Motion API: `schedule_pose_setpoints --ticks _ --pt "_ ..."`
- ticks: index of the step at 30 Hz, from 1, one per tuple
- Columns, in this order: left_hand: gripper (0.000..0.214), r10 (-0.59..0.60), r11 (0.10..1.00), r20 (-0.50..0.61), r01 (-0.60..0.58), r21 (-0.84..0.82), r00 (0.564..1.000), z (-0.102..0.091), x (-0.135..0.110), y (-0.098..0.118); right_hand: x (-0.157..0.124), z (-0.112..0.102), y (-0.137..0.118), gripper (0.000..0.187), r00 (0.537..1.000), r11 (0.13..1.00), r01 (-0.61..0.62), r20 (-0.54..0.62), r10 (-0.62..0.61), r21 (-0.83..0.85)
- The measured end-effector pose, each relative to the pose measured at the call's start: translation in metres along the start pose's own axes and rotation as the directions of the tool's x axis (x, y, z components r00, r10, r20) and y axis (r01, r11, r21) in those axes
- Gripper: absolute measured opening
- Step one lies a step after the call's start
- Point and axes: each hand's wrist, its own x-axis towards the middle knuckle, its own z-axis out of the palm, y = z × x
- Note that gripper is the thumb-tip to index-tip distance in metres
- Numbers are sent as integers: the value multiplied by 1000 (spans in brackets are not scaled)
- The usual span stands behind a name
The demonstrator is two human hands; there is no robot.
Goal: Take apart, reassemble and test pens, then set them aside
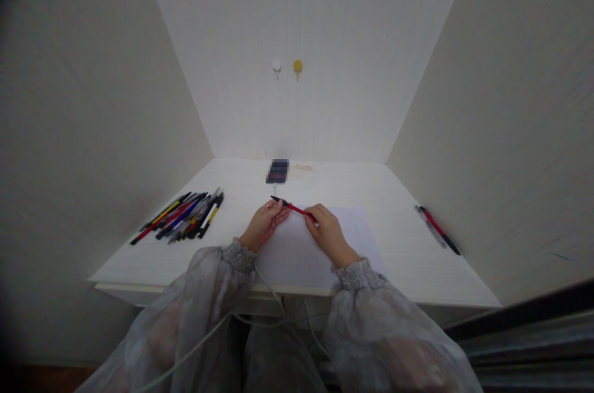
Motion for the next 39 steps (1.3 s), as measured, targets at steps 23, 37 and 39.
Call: schedule_pose_setpoints --ticks 23,37,39 --pt "5 24 999 117 -19 -37 993 -1 1 -3 0 12 10 28 948 899 -311 171 269 309" --pt "5 38 995 38 -34 -93 999 3 2 0 -3 3 7 14 995 992 -86 -32 90 94" --pt "5 18 996 53 -13 -92 998 3 1 0 -3 6 9 18 986 976 -159 -28 165 151"
